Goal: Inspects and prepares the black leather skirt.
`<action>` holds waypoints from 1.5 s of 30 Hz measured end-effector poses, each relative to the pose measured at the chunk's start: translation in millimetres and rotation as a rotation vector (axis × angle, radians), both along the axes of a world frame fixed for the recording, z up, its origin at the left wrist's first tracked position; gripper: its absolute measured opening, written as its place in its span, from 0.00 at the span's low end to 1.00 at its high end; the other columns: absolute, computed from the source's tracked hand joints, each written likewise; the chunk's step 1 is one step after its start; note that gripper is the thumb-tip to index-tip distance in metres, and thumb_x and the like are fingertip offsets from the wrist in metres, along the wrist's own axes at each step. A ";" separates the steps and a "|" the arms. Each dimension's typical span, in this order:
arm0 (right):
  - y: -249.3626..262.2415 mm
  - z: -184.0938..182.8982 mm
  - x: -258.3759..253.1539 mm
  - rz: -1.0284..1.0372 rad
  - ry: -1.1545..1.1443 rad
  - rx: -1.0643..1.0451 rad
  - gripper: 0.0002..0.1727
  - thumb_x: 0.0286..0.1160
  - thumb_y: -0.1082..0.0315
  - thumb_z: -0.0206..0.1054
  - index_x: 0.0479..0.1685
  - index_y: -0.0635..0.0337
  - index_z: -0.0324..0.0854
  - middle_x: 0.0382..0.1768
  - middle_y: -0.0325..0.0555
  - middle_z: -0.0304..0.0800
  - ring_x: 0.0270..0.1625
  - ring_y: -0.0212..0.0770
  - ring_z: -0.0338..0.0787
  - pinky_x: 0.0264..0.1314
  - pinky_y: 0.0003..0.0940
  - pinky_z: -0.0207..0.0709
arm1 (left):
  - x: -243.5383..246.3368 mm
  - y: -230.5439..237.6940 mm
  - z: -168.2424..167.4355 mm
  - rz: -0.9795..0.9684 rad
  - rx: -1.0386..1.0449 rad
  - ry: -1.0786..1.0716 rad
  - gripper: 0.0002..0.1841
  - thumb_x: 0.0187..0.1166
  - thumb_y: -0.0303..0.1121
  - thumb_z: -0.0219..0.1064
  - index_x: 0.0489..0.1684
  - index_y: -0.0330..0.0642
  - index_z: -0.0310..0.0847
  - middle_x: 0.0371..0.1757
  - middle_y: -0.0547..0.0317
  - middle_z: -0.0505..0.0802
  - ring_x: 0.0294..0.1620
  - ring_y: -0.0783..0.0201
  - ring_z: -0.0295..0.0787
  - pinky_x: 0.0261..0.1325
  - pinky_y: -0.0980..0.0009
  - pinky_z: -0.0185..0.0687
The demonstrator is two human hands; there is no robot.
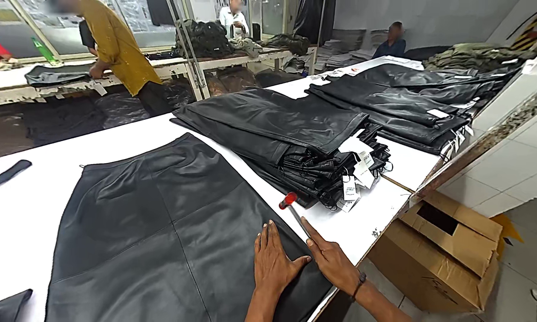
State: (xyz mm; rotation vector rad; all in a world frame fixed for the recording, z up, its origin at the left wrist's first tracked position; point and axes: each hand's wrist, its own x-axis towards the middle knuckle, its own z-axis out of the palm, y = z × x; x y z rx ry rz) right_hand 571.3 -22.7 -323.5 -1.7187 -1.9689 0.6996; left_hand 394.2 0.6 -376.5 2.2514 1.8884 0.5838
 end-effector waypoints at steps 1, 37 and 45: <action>3.3 2.9 -0.1 0.030 -0.042 -0.134 0.31 0.95 0.50 0.39 0.96 0.36 0.49 0.40 0.56 0.92 0.40 0.55 0.91 0.53 0.56 0.82 | -0.1 -0.7 -1.8 -0.004 0.011 0.008 0.76 0.47 0.91 0.53 0.90 0.28 0.56 0.88 0.44 0.72 0.90 0.49 0.64 0.92 0.49 0.50; -48.7 2.7 14.7 0.003 0.049 0.068 0.30 0.95 0.49 0.40 0.93 0.42 0.59 0.29 0.46 0.89 0.24 0.41 0.82 0.35 0.42 0.81 | -2.0 -1.8 3.5 -0.052 -0.071 0.050 0.77 0.48 0.92 0.51 0.93 0.31 0.50 0.93 0.46 0.64 0.94 0.49 0.54 0.94 0.48 0.41; -79.3 -9.9 33.4 -0.058 0.071 0.163 0.31 0.94 0.49 0.41 0.92 0.46 0.62 0.27 0.43 0.88 0.18 0.37 0.77 0.26 0.38 0.78 | -1.1 -0.7 3.1 -0.081 -0.119 0.129 0.72 0.51 0.93 0.43 0.93 0.40 0.58 0.95 0.49 0.60 0.96 0.49 0.48 0.94 0.46 0.39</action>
